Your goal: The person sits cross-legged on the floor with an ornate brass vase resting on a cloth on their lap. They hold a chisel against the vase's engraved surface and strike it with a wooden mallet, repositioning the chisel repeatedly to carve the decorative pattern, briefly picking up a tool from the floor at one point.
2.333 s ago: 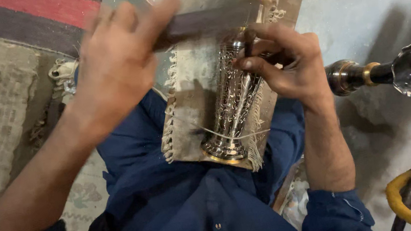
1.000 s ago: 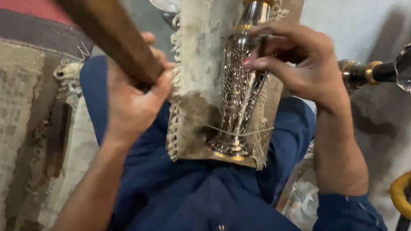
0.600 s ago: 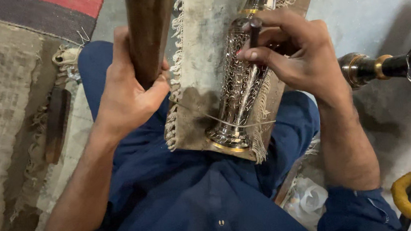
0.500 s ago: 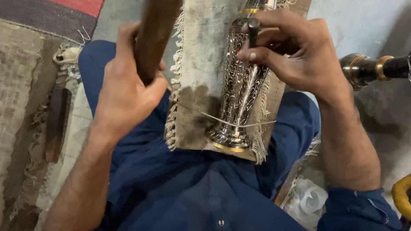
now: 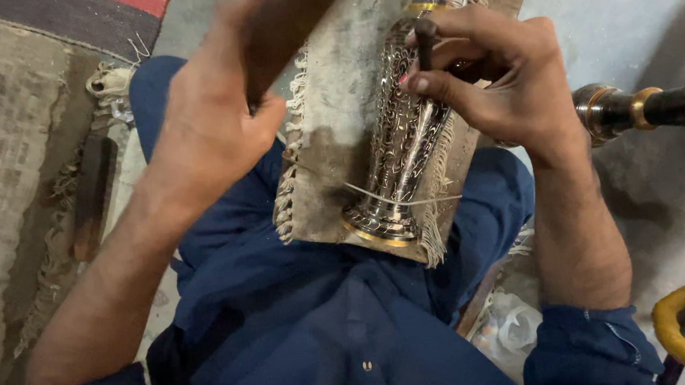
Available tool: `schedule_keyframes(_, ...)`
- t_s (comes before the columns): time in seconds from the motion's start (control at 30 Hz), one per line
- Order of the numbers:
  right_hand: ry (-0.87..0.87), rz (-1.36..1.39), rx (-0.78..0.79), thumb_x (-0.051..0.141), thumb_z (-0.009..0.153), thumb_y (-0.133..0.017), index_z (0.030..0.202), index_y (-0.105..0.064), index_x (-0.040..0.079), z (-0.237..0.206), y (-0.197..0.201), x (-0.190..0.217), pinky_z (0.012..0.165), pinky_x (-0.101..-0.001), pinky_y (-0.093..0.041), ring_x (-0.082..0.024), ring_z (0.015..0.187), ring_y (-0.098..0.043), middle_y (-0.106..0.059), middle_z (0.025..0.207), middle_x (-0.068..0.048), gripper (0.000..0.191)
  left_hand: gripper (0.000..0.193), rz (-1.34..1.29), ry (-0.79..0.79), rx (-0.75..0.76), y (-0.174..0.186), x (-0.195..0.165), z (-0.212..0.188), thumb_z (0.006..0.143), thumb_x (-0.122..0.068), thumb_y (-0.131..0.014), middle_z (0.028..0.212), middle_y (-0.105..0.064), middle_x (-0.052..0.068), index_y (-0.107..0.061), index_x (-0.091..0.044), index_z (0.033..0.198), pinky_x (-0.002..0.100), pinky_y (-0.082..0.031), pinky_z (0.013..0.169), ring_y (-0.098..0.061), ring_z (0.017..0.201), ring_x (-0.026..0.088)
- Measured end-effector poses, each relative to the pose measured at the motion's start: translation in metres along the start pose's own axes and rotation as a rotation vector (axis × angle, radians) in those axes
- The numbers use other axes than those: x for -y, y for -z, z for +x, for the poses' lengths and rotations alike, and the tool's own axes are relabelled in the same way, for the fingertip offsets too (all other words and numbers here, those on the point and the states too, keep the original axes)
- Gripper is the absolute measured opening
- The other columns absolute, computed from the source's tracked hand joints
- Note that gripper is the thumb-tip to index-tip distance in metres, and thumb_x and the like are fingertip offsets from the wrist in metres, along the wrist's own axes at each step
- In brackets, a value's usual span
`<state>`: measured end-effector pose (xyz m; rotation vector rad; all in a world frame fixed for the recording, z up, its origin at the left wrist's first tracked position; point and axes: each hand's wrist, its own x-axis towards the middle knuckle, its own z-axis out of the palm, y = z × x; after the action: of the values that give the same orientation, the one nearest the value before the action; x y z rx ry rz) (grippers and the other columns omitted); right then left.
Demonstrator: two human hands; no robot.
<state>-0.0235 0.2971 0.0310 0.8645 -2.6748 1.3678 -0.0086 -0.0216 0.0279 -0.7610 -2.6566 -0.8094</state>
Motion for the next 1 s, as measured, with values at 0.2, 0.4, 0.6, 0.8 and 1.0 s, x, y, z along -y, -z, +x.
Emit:
schedule_keyframes(0.2, 0.044, 0.039, 0.018, 0.001, 0.098, -0.085, 0.126, -0.066, -0.003, 0.0, 0.0, -0.002, 0.069, -0.0173, -0.055, -0.005, 0.083, -0.071, -0.077, 0.093, -0.008, 0.033, 0.075, 0.04, -0.065, -0.071, 0.002, -0.003, 0.001, 0.086, 0.006, -0.075, 0.114, -0.059, 0.015, -0.046, -0.019, 0.15, 0.048, -0.054, 0.092, -0.064, 0.105, 0.039)
schedule_keyframes(0.4, 0.013, 0.049, 0.004, 0.006, 0.098, -0.09, 0.127, -0.069, -0.001, -0.003, 0.0, -0.005, 0.064, -0.0158, -0.052, -0.005, 0.082, -0.071, -0.078, 0.093, -0.007, 0.036, 0.073, 0.047, -0.066, -0.064, 0.004, 0.0, 0.004, 0.085, 0.009, -0.074, 0.107, -0.058, 0.017, -0.048, -0.018, 0.148, 0.051, -0.052, 0.093, -0.061, 0.102, 0.041)
schedule_keyframes(0.6, 0.073, 0.027, 0.011, 0.005, 0.1, -0.087, 0.128, -0.067, -0.003, 0.0, 0.001, -0.003, 0.075, -0.0182, -0.059, -0.008, 0.091, -0.076, -0.077, 0.098, -0.008, 0.035, 0.069, 0.004, -0.056, -0.059, 0.006, 0.001, 0.006, 0.087, 0.01, -0.073, 0.108, -0.058, 0.016, -0.051, -0.017, 0.146, 0.051, -0.051, 0.094, -0.062, 0.105, 0.039)
schedule_keyframes(0.8, -0.031, 0.056, 0.01, 0.005, 0.098, -0.088, 0.125, -0.069, -0.002, -0.002, 0.0, 0.003, 0.071, -0.0184, -0.058, -0.011, 0.088, -0.076, -0.078, 0.097, -0.009, 0.034, 0.071, 0.057, -0.085, -0.07, 0.007, 0.001, 0.008, 0.083, 0.01, -0.074, 0.11, -0.058, 0.017, -0.05, -0.015, 0.145, 0.05, -0.05, 0.095, -0.06, 0.107, 0.039)
schedule_keyframes(1.0, 0.006, 0.117, 0.023, 0.0, 0.1, -0.083, 0.127, -0.066, -0.004, -0.001, 0.0, 0.003, 0.083, -0.022, -0.063, -0.013, 0.097, -0.078, -0.078, 0.101, -0.011, 0.032, 0.071, 0.017, -0.093, -0.079, 0.011, 0.001, 0.011, 0.084, 0.01, -0.072, 0.112, -0.057, 0.017, -0.051, -0.015, 0.147, 0.049, -0.049, 0.095, -0.059, 0.109, 0.04)
